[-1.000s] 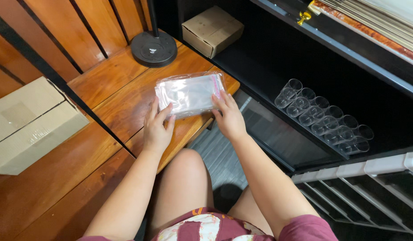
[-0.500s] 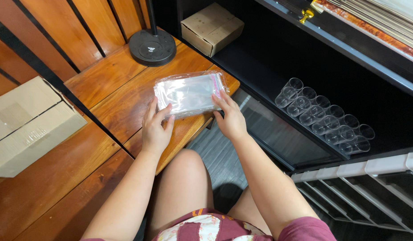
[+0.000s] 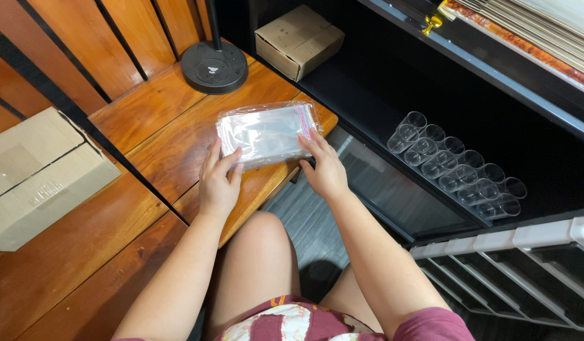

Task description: The person sits on the floor and repeatedly picks up stacks of clear plastic pouches from a wooden bench. They place each stack onto a shelf containing cardboard and other items, then return to the bench to grab another stack.

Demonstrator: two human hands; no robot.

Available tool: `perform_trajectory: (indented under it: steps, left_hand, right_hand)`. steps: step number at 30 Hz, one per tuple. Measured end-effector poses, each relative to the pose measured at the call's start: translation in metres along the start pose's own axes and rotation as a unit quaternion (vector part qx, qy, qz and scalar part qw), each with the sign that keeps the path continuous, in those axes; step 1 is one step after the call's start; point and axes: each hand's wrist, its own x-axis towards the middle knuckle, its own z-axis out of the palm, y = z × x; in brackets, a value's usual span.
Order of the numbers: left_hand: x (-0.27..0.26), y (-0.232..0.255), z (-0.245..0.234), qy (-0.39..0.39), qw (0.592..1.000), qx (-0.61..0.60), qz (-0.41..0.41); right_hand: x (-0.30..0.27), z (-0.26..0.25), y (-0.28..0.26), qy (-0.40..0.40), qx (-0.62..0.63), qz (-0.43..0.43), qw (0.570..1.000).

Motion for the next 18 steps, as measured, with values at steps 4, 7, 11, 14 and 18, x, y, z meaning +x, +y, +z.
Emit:
perform_trajectory:
  steps: [4, 7, 11, 14, 18]
  left_hand:
    - [-0.001, -0.003, 0.002, 0.001, 1.0, 0.004, 0.006]
    - [-0.001, -0.002, 0.002, 0.0, 1.0, -0.002, -0.002]
    - [0.0, -0.002, 0.001, 0.002, 1.0, 0.003, 0.004]
    - [0.001, 0.004, -0.003, 0.002, 1.0, -0.003, -0.004]
    - [0.002, 0.007, -0.005, -0.004, 1.0, -0.005, -0.014]
  right_hand:
    - [-0.001, -0.003, -0.001, -0.004, 0.002, 0.001, 1.0]
    - [-0.001, -0.004, -0.003, -0.003, 0.002, -0.002, 1.0]
    - [-0.001, -0.003, -0.004, -0.004, 0.007, 0.003, 1.0]
    - [-0.002, -0.003, -0.005, -0.002, 0.01, 0.004, 1.0]
    - [-0.003, -0.004, -0.006, 0.001, 0.018, 0.005, 1.0]
